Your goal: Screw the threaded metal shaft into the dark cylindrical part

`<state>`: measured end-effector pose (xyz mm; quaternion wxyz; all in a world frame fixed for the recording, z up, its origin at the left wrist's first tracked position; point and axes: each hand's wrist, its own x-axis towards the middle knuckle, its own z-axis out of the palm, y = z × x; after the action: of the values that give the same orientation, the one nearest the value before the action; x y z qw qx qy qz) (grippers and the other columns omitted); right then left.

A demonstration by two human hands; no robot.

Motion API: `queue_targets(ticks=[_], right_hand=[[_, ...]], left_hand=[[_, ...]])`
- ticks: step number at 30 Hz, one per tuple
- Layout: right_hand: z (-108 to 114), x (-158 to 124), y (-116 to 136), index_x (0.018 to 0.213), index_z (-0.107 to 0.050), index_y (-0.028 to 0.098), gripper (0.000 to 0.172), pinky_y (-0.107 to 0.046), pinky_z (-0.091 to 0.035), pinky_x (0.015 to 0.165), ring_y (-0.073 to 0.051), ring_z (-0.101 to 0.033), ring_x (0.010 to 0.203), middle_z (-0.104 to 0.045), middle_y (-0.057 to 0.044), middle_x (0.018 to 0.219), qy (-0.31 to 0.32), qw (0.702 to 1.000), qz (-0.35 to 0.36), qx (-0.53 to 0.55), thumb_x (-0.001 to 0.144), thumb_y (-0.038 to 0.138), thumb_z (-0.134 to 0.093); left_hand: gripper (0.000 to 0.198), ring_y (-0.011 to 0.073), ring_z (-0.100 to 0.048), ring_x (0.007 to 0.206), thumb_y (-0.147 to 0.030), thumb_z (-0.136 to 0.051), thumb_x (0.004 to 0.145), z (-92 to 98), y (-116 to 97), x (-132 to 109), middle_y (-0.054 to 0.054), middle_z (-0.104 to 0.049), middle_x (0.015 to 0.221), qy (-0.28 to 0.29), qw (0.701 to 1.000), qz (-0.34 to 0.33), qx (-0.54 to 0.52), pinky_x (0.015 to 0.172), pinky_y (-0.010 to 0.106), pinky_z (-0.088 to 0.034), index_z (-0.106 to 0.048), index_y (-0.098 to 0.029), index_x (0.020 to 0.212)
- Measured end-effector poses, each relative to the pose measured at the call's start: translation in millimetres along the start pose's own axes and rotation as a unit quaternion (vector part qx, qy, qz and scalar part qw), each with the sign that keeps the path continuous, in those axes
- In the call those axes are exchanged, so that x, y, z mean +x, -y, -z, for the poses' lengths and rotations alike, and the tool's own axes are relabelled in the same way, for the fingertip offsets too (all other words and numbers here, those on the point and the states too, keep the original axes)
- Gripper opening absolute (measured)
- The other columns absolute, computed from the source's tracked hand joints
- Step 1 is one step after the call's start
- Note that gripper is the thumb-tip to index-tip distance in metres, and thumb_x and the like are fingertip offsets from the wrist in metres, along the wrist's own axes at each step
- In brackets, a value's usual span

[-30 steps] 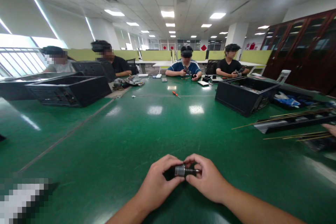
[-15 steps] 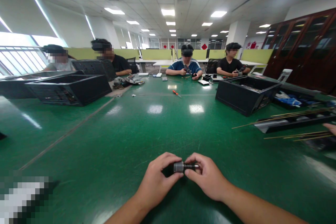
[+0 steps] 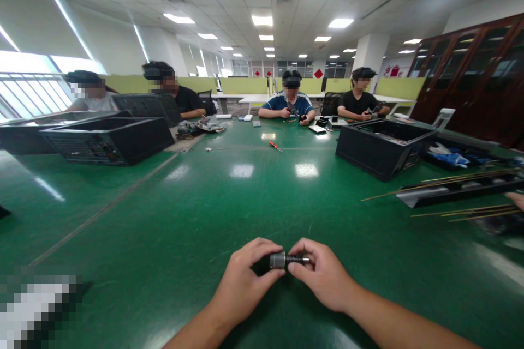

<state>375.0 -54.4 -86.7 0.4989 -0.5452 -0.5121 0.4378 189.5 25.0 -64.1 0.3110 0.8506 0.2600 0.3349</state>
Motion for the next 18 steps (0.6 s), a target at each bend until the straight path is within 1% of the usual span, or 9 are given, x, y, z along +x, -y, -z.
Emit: queue_targets(ticks=[5,11,18], right_hand=[[0.2,1.2,-2.4,0.091,-0.064,0.017,0.013,-0.024,-0.038,0.059,-0.012,-0.052,0.062,-0.06,0.002,0.074,0.005,1.0,-0.003,0.017,0.08,0.024,-0.068],[-0.2,1.4,-1.7,0.091,-0.063,0.018,0.014,-0.022,-0.036,0.053,-0.01,-0.046,0.056,-0.054,0.004,0.067,0.008,1.0,-0.016,0.023,0.081,0.028,-0.067],[0.4,1.3,-0.9,0.091,-0.063,0.018,0.016,-0.021,-0.038,0.052,-0.01,-0.047,0.058,-0.053,0.003,0.069,0.01,1.0,-0.016,0.021,0.082,0.03,-0.068]], left_hand=[[0.027,0.0183,-0.069,0.089,-0.015,-0.076,0.076,1.6,-1.4,1.4,0.003,-0.072,0.095,-0.005,1.0,0.002,0.004,0.08,0.029,-0.053,-0.073,-0.025,0.101],[0.027,0.0177,-0.068,0.087,-0.014,-0.076,0.076,3.1,-3.4,1.4,0.003,-0.072,0.095,-0.01,1.0,0.002,0.009,0.079,0.028,-0.053,-0.073,-0.025,0.1],[0.028,0.0178,-0.068,0.087,-0.015,-0.077,0.076,3.0,-1.8,0.7,0.003,-0.072,0.095,-0.014,1.0,-0.002,0.017,0.079,0.028,-0.053,-0.073,-0.025,0.101]])
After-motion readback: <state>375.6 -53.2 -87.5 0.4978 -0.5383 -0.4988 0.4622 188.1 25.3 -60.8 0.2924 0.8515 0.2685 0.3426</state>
